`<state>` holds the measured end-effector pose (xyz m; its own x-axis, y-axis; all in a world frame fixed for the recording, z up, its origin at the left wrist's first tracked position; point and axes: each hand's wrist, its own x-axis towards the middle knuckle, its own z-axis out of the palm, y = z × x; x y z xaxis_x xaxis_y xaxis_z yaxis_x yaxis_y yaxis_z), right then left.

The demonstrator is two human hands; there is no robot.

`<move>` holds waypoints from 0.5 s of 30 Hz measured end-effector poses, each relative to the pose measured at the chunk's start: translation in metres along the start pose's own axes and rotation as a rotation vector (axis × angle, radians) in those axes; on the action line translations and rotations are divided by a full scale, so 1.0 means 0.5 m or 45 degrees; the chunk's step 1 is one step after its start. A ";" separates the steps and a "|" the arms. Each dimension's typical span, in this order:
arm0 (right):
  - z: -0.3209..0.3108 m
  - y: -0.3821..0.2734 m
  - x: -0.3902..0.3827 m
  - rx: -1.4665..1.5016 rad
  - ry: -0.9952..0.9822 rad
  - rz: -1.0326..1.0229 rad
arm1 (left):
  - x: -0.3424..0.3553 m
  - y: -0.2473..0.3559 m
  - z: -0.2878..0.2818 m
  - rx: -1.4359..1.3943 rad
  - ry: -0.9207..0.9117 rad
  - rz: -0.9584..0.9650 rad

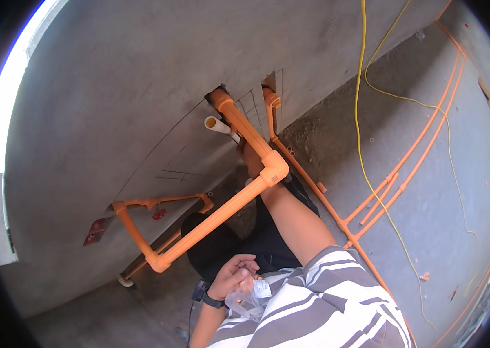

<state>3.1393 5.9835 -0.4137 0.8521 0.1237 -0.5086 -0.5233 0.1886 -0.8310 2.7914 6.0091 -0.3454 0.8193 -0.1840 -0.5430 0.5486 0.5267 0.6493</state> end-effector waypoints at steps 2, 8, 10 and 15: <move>-0.041 0.053 0.043 0.076 -0.027 -0.229 | 0.008 0.000 0.005 0.017 -0.031 -0.005; 0.001 0.003 -0.041 -0.573 0.289 -0.831 | -0.002 -0.006 -0.002 -0.028 -0.003 -0.005; -0.006 0.006 -0.037 -0.527 0.274 -0.798 | -0.001 -0.003 0.004 -0.034 -0.006 -0.018; -0.014 0.022 -0.016 -0.413 0.215 -0.715 | -0.003 -0.007 -0.002 -0.050 0.000 -0.025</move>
<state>3.1267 5.9779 -0.4206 0.9977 -0.0669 0.0146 0.0061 -0.1263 -0.9920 2.7880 6.0082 -0.3472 0.8086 -0.1944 -0.5553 0.5574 0.5549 0.6175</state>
